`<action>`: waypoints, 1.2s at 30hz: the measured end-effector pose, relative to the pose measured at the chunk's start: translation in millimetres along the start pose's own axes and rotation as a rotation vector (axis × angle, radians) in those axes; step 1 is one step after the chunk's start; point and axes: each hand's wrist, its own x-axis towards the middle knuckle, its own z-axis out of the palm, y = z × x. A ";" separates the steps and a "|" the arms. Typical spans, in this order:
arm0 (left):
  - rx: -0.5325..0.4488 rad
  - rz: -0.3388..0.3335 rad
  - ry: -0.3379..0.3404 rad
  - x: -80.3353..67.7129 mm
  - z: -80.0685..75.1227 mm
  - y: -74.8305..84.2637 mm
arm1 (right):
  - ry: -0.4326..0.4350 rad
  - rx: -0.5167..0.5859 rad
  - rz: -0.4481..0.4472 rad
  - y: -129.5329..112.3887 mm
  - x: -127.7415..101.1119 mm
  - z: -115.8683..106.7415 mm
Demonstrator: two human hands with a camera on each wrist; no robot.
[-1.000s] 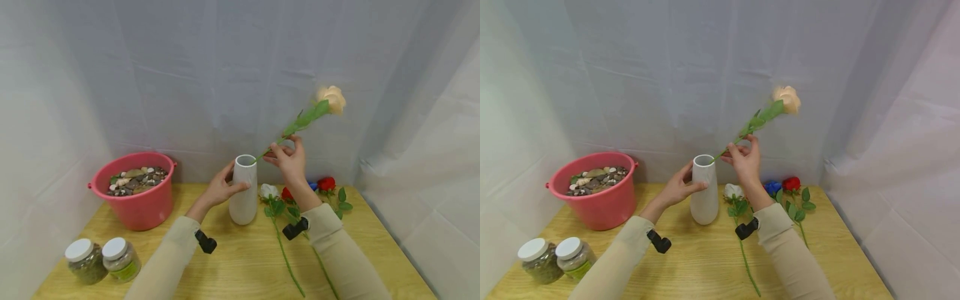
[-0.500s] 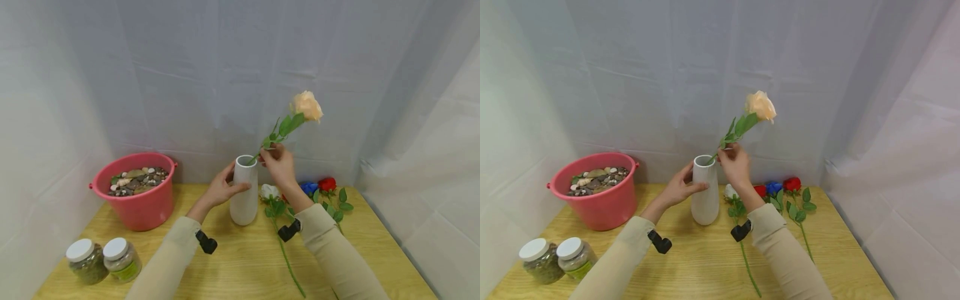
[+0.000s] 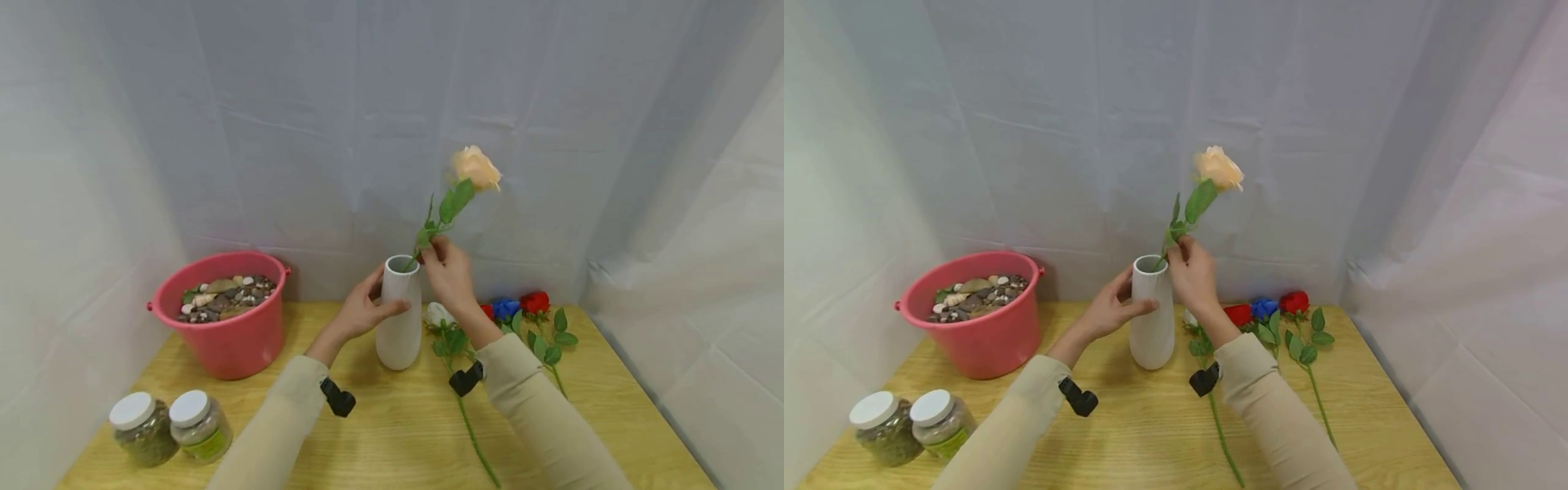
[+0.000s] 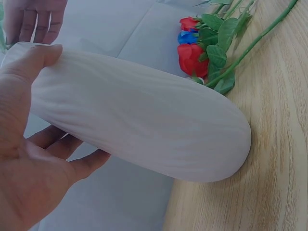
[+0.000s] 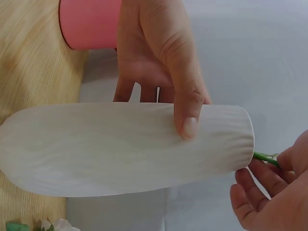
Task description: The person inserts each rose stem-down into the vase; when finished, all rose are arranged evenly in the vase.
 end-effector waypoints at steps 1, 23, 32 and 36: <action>-0.002 0.001 0.001 0.0 0.2 0.1 | 0.010 0.016 0.001 -0.9 0.0 0.5; 0.004 -0.013 0.004 -0.1 0.0 1.2 | 0.114 0.058 -0.088 -4.1 -0.8 9.1; 0.010 -0.001 0.004 0.8 -0.5 -0.8 | 0.095 0.037 -0.084 -5.8 -2.3 10.9; 0.010 0.007 0.001 1.2 -0.5 -1.7 | 0.070 0.008 -0.081 -5.6 -4.6 9.9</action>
